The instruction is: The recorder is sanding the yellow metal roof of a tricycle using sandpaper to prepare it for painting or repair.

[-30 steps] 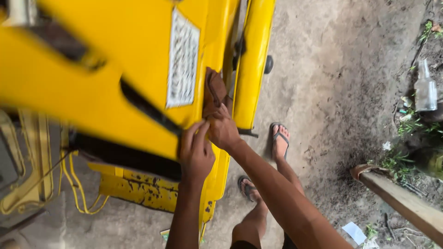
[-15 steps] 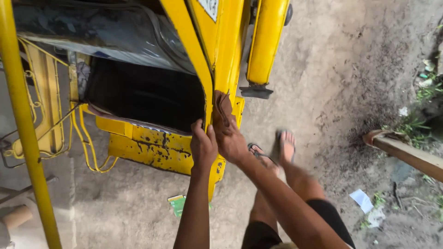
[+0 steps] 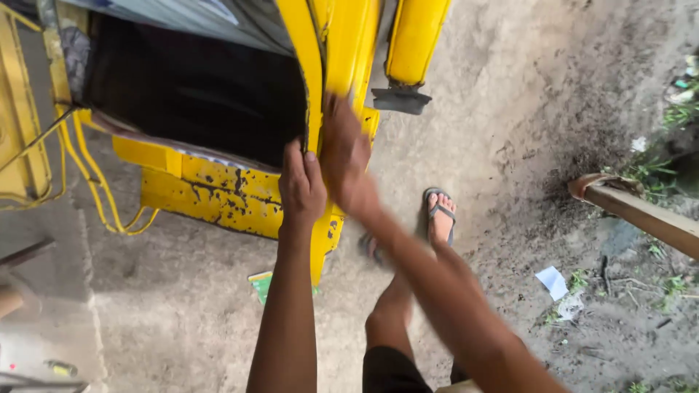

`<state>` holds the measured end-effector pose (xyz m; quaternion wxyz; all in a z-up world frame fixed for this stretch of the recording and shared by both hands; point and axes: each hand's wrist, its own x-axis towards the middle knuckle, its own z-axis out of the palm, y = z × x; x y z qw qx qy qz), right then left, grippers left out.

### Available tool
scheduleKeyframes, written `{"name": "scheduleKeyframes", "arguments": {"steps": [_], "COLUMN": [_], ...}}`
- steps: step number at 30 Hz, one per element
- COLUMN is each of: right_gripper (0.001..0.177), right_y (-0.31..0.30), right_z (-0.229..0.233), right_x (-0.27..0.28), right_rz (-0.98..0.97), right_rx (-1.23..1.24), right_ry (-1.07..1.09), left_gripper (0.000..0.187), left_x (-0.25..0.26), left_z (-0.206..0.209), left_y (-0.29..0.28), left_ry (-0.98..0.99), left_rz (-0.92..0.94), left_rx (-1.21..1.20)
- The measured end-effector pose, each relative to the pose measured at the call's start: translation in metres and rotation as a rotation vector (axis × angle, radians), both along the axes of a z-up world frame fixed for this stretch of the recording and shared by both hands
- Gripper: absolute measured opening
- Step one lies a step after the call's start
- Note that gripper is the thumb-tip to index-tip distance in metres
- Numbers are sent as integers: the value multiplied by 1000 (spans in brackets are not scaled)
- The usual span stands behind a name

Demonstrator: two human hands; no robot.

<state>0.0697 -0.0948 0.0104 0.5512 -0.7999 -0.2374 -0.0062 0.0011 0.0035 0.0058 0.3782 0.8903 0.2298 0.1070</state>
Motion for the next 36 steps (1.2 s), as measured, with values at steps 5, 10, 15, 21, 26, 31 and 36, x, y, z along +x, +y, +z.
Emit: {"name": "scheduleKeyframes", "arguments": {"steps": [5, 10, 15, 21, 26, 31, 36], "right_gripper": [57, 54, 36, 37, 39, 32, 34], "right_y": [-49, -24, 0, -25, -52, -59, -61], "right_z": [-71, -56, -65, -98, -63, -55, -42], "right_x": [-161, -102, -44, -213, -324, -322, -306], "right_rz": [307, 380, 77, 60, 197, 320, 289], "right_rx": [-225, -592, -347, -174, -346, -436, -357], "right_ry": [223, 117, -90, 195, 241, 178, 66], "left_gripper": [36, 37, 46, 49, 54, 56, 52], "left_x": [2, -2, -23, -30, -25, -27, -25], "left_z": [-5, -19, -39, 4, 20, 11, 5], "left_y": [1, 4, 10, 4, 8, 11, 14], "left_ry": [-28, -15, -61, 511, 622, 587, 563], "left_rz": [20, -1, -19, -20, -48, -83, -112], "left_rx": [-42, -48, 10, 11, -20, 80, 152]}}
